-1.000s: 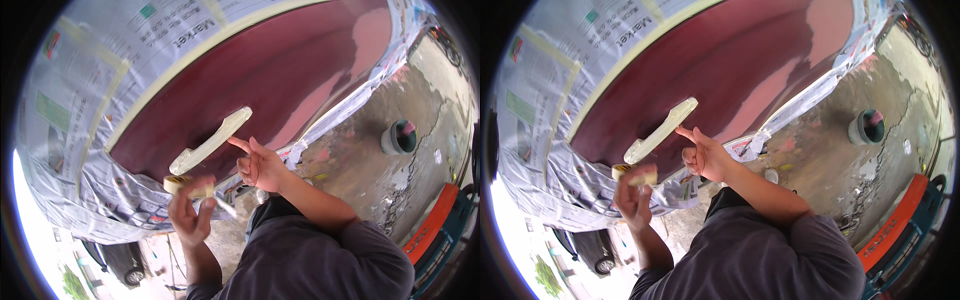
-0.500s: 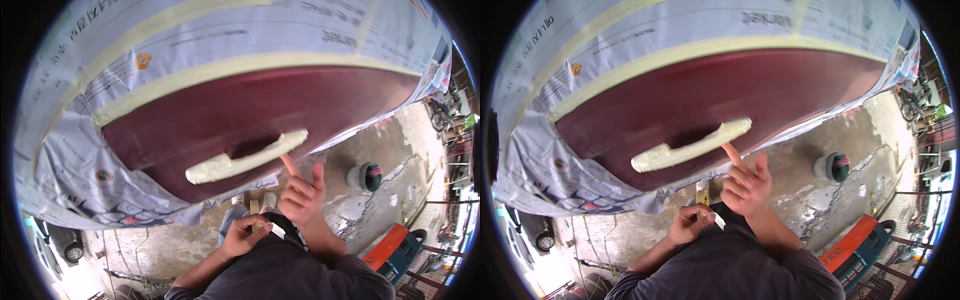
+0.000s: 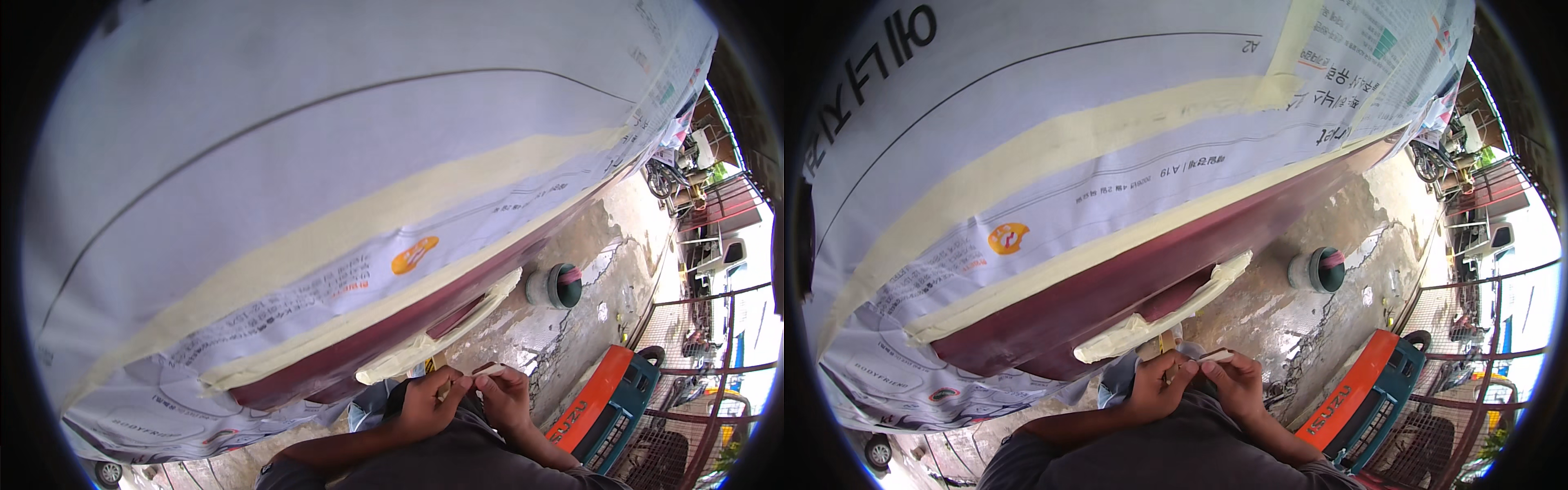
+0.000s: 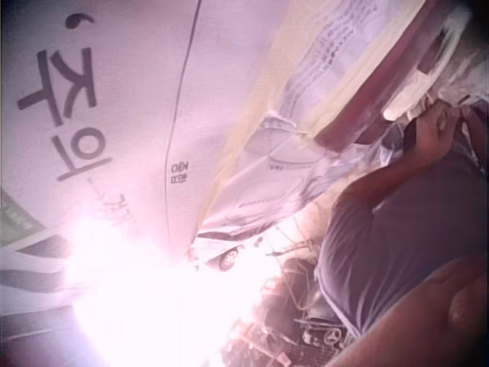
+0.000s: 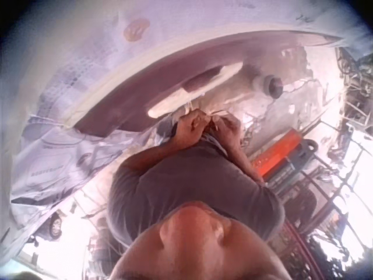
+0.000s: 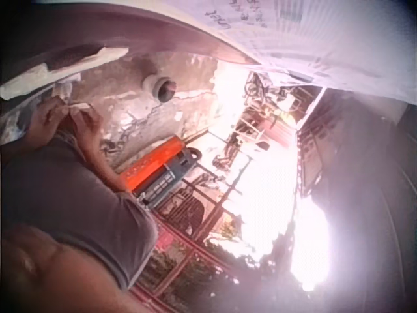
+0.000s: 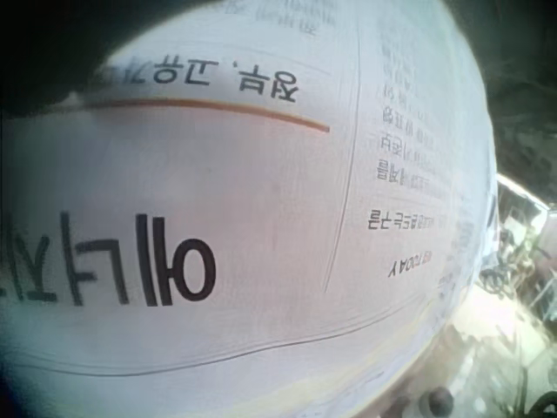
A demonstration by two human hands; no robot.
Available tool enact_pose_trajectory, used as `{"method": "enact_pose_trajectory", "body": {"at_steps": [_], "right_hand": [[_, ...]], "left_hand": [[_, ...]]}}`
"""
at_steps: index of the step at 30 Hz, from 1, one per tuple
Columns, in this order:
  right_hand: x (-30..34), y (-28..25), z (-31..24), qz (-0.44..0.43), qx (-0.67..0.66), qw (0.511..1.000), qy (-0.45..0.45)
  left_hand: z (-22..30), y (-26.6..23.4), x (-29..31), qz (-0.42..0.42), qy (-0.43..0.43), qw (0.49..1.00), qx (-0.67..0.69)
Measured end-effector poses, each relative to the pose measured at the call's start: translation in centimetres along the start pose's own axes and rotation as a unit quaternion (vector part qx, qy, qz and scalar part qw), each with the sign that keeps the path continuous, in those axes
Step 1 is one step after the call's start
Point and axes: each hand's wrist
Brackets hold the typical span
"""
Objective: The person applies masking tape to a car door handle and then covers the car's hood with newspaper, securing it with tape. The actions are performed by hand in an auto repair shop environment.
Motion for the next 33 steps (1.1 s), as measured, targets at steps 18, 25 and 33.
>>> {"method": "enact_pose_trajectory", "body": {"at_steps": [18,25,33], "right_hand": [[-7.8,2.9,-0.3,0.036,-0.089,0.982,0.166],[-9.0,3.9,-1.3,-0.019,-0.232,0.946,0.227],[-10.7,5.1,-0.8,-0.168,-0.313,0.883,0.307]], "left_hand": [[1.3,-2.8,6.5,-0.008,-0.109,0.977,0.185],[2.5,0.5,6.8,0.01,-0.131,0.983,0.126],[4.1,2.3,7.5,-0.003,-0.133,0.988,0.081]]}}
Point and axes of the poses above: each hand's wrist, its own x-axis away from the middle knuckle, its own y-axis out of the palm, z = x × y, and after that the axes turned 1 degree about x, right-handed
